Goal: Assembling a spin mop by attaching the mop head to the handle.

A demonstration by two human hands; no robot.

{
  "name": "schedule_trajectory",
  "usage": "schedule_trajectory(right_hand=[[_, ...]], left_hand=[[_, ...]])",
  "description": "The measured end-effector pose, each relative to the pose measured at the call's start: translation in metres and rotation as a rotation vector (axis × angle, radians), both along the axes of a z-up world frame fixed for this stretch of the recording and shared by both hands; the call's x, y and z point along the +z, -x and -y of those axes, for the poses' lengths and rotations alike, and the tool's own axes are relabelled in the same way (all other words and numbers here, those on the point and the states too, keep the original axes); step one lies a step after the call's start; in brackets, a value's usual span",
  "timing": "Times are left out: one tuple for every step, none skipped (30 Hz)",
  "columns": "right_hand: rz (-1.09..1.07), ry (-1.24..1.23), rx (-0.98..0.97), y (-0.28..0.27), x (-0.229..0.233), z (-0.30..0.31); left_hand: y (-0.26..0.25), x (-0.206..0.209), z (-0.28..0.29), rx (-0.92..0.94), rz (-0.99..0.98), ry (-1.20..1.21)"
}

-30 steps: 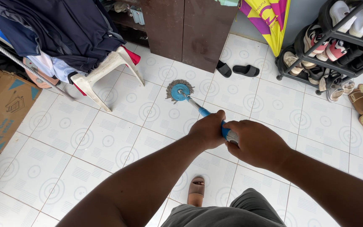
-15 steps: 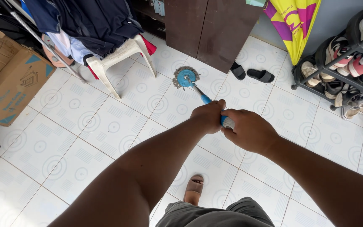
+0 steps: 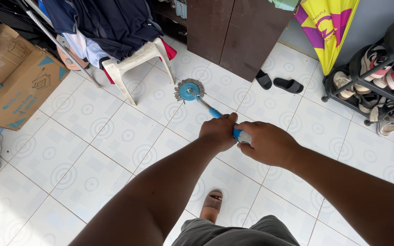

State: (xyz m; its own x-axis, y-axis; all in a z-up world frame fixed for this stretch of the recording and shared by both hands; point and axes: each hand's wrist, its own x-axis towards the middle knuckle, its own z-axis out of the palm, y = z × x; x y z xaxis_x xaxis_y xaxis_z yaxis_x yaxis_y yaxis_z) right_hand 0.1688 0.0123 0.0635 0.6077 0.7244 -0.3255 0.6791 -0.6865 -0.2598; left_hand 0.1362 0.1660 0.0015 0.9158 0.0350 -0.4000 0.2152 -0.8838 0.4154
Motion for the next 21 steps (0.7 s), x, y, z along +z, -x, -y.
schedule_trajectory(right_hand=[[-0.002, 0.000, 0.008, 0.001, -0.004, -0.005], [0.006, 0.068, 0.005, 0.000, -0.008, -0.011], [0.016, 0.135, 0.002, 0.000, -0.013, -0.017], [0.019, 0.134, 0.008, 0.001, -0.012, -0.021], [0.039, 0.111, 0.011, 0.002, -0.011, -0.023], [0.059, 0.080, 0.013, 0.002, -0.010, -0.027], [0.061, 0.069, 0.017, 0.001, -0.004, -0.029], [0.058, 0.130, 0.021, 0.003, 0.000, -0.029], [0.055, 0.191, 0.025, 0.005, 0.005, -0.029], [0.055, 0.190, 0.026, 0.003, 0.005, -0.024], [0.077, 0.165, 0.047, 0.002, 0.006, -0.020], [0.102, 0.136, 0.068, -0.001, 0.007, -0.016], [0.106, 0.131, 0.068, -0.003, 0.009, -0.009], [0.082, 0.170, 0.055, -0.004, 0.011, 0.000], [0.059, 0.209, 0.042, -0.005, 0.013, 0.010], [0.060, 0.211, 0.036, -0.005, 0.012, 0.023], [0.059, 0.213, 0.068, -0.005, 0.011, 0.036], [0.059, 0.218, 0.104, -0.005, 0.010, 0.050], [0.060, 0.221, 0.099, -0.004, 0.011, 0.064], [0.047, 0.233, 0.106, -0.002, 0.012, 0.078], [0.035, 0.246, 0.113, -0.001, 0.013, 0.093]], left_hand=[[-0.002, -0.003, -0.001, 0.008, -0.002, 0.000], [-0.004, -0.005, -0.003, 0.031, -0.041, -0.023], [-0.006, -0.006, -0.004, 0.055, -0.080, -0.047], [-0.003, -0.015, -0.005, 0.061, -0.077, -0.048], [0.000, -0.023, -0.005, 0.156, -0.024, 0.038], [0.001, -0.030, -0.008, 0.249, 0.031, 0.114], [0.002, -0.028, -0.007, 0.253, 0.034, 0.105], [0.005, -0.027, -0.004, 0.316, 0.016, 0.182], [0.008, -0.026, -0.001, 0.378, -0.002, 0.260], [0.007, -0.030, 0.003, 0.379, -0.002, 0.259], [0.005, -0.033, 0.009, 0.378, 0.007, 0.293], [0.001, -0.035, 0.012, 0.375, 0.020, 0.324], [0.000, -0.037, 0.020, 0.374, 0.024, 0.320], [-0.001, -0.039, 0.030, 0.363, 0.042, 0.297], [-0.002, -0.041, 0.040, 0.352, 0.061, 0.274], [0.000, -0.030, 0.052, 0.345, 0.061, 0.276], [0.002, -0.019, 0.063, 0.323, -0.002, 0.238], [0.005, -0.009, 0.076, 0.303, -0.064, 0.201], [0.005, -0.010, 0.090, 0.298, -0.062, 0.204], [0.006, -0.011, 0.103, 0.286, -0.068, 0.191], [0.007, -0.011, 0.116, 0.274, -0.073, 0.179]])
